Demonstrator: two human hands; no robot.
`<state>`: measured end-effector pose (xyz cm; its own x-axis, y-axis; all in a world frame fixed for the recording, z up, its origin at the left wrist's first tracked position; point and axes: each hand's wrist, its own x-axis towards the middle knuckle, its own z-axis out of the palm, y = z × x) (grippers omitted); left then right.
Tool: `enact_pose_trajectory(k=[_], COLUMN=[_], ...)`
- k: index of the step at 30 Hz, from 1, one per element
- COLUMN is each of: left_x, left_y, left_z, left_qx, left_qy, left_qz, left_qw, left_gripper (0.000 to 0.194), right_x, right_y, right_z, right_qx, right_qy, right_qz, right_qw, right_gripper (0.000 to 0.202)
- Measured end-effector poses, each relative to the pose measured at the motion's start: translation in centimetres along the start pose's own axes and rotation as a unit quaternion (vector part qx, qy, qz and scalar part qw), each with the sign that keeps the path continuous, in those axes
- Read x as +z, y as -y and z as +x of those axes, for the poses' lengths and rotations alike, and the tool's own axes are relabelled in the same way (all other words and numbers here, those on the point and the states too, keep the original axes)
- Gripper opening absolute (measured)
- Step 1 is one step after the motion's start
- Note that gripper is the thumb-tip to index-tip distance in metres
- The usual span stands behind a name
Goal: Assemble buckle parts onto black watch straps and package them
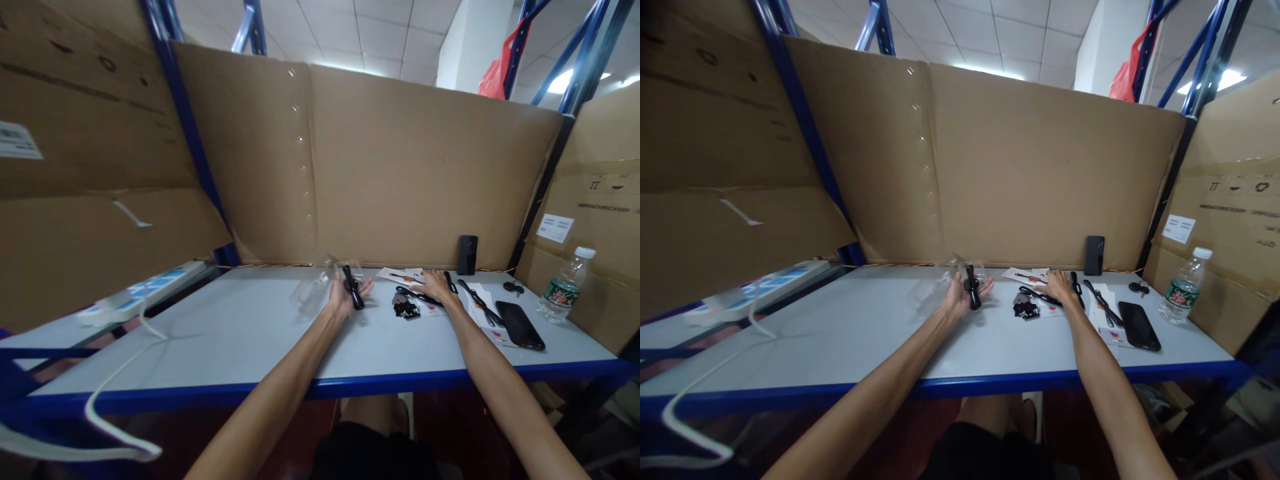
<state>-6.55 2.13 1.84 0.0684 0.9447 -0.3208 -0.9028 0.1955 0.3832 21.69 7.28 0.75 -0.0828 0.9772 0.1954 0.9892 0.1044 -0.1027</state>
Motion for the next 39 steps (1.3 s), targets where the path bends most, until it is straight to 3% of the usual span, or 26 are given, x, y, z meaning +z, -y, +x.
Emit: enact_pose_trajectory(k=[4,8,11,12,13,15,17,19,21,23,25,26,29,31,34,39], left_x=[-0.2,-0.3,-0.3,-0.3,-0.3,-0.2,-0.2,-0.2,-0.2,-0.1,-0.1,-0.1,0.1,0.2,0.3,0.5], left_y=[-0.2,-0.3,-0.2,-0.1,-0.1,-0.1,-0.1,-0.1,-0.2,-0.2,-0.1,-0.1,0.0,0.0,-0.1,-0.1], left_z=[0.3,0.3,0.3,0.3,0.4,0.4,0.6,0.7,0.7,0.6,0.5,0.5,0.5,0.5,0.4,0.1], left_qx=[0.001,0.012,0.019,0.020,0.021,0.021,0.020,0.018,0.020,0.027,0.030,0.029,0.021,0.010,0.007,0.019], left_qy=[-0.006,-0.001,0.008,0.009,0.010,0.006,0.003,0.005,0.009,0.010,0.006,0.004,0.001,0.004,0.003,0.009], left_qz=[-0.003,0.004,-0.004,-0.007,-0.010,-0.016,-0.020,-0.022,-0.023,-0.025,-0.028,-0.029,-0.031,-0.041,-0.064,-0.071], left_qw=[1.000,1.000,1.000,1.000,1.000,1.000,1.000,1.000,0.999,0.999,0.999,0.999,0.999,0.999,0.998,0.997], left_gripper=[0.043,0.043,0.044,0.044,0.045,0.046,0.045,0.044,0.044,0.045,0.046,0.046,0.046,0.048,0.052,0.049], right_x=[-0.3,-1.7,-4.0,-4.9,-5.8,-7.6,-9.0,-9.8,-9.8,-9.3,-8.4,-7.9,-7.1,-7.3,-8.1,-8.5], right_y=[0.3,0.1,0.2,0.4,0.8,2.1,3.6,5.1,6.1,6.6,6.8,6.9,7.2,7.6,8.2,8.4], right_z=[-0.3,-0.4,-1.0,-1.4,-2.0,-3.5,-5.5,-7.7,-10.0,-12.4,-15.0,-16.4,-20.6,-23.0,-25.2,-25.3], right_qx=[0.019,0.019,0.031,0.032,0.024,-0.019,-0.075,-0.107,-0.121,-0.123,-0.114,-0.107,-0.099,-0.101,-0.101,-0.071], right_qy=[0.000,-0.037,-0.094,-0.094,-0.078,-0.003,0.069,0.101,0.119,0.131,0.126,0.110,0.005,-0.043,-0.024,0.004], right_qz=[0.012,0.041,0.203,0.310,0.434,0.667,0.794,0.837,0.845,0.833,0.791,0.752,0.537,0.380,0.232,0.134], right_qw=[1.000,0.998,0.974,0.945,0.897,0.745,0.599,0.527,0.507,0.524,0.588,0.641,0.838,0.919,0.967,0.988], right_gripper=[0.082,0.072,0.061,0.060,0.061,0.068,0.071,0.070,0.071,0.074,0.076,0.074,0.065,0.061,0.061,0.059])
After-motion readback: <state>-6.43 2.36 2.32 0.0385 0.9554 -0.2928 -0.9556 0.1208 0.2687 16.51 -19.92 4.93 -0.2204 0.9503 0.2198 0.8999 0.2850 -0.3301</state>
